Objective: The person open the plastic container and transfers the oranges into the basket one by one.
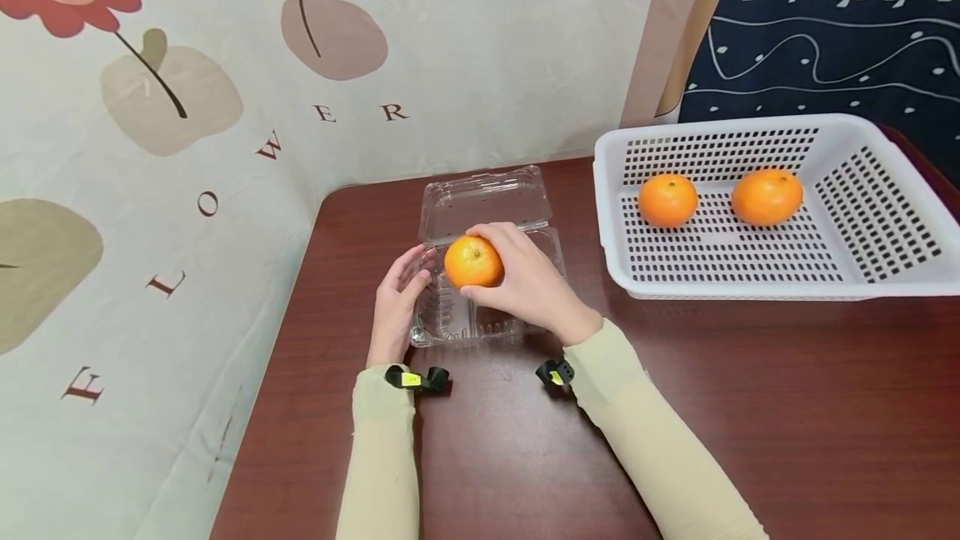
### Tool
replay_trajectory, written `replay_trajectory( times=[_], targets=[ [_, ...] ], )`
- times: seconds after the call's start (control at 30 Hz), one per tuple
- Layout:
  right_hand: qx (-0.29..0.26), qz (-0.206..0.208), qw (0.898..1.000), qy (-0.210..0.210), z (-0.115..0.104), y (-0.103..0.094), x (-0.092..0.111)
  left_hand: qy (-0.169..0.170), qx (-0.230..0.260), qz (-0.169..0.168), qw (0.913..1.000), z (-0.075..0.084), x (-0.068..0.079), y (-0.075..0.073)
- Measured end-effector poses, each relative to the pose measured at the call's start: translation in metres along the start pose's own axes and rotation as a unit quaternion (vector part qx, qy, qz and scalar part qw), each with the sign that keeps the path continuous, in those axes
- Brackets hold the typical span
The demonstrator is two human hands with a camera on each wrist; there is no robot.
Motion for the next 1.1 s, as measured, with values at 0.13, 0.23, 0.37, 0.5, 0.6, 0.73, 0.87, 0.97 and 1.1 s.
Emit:
replay_trajectory(
  times=[0.13,0.23,0.37,0.5,0.6,0.73,0.87,0.97,1.1],
  targets=[
    [0.006,0.006,1.000,0.001,-0.001,-0.004,0.000,-0.001,-0.001,0.002,1.0000,0.000,0.000,0.000],
    [0.006,0.010,1.000,0.000,-0.002,-0.006,0.000,-0.002,-0.004,0.002,1.0000,0.000,0.001,0.000],
    [0.003,0.016,1.000,0.000,-0.002,-0.009,0.000,-0.001,-0.005,0.001,1.0000,0.001,0.001,0.000],
    [-0.002,0.020,1.000,-0.002,-0.002,-0.011,-0.001,0.000,-0.004,0.003,1.0000,0.000,0.000,0.000],
    [-0.005,0.022,1.000,-0.001,-0.002,-0.014,-0.001,-0.001,-0.005,0.003,1.0000,-0.001,0.000,-0.001],
    [-0.004,0.025,1.000,-0.003,-0.003,-0.016,-0.001,-0.001,-0.006,0.003,1.0000,-0.001,0.000,-0.001],
    [-0.004,0.029,1.000,-0.010,-0.005,-0.019,-0.001,0.001,-0.007,0.002,1.0000,-0.001,0.000,-0.001],
    [-0.006,0.031,0.999,-0.012,-0.006,-0.021,-0.001,0.001,-0.008,0.001,1.0000,-0.001,-0.001,-0.001],
    [-0.006,0.034,0.999,-0.015,-0.008,-0.022,-0.001,0.001,-0.006,0.000,1.0000,0.000,0.000,0.000]
  ],
)
Point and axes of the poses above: each hand's wrist, its own x-axis away from the middle knuckle, its own y-axis out of the palm, z = x × y, the point moved 3 cm from there along -x, towards the middle knuckle, and after that the axes turned 10 degrees about -y, right-handed, at the moved point
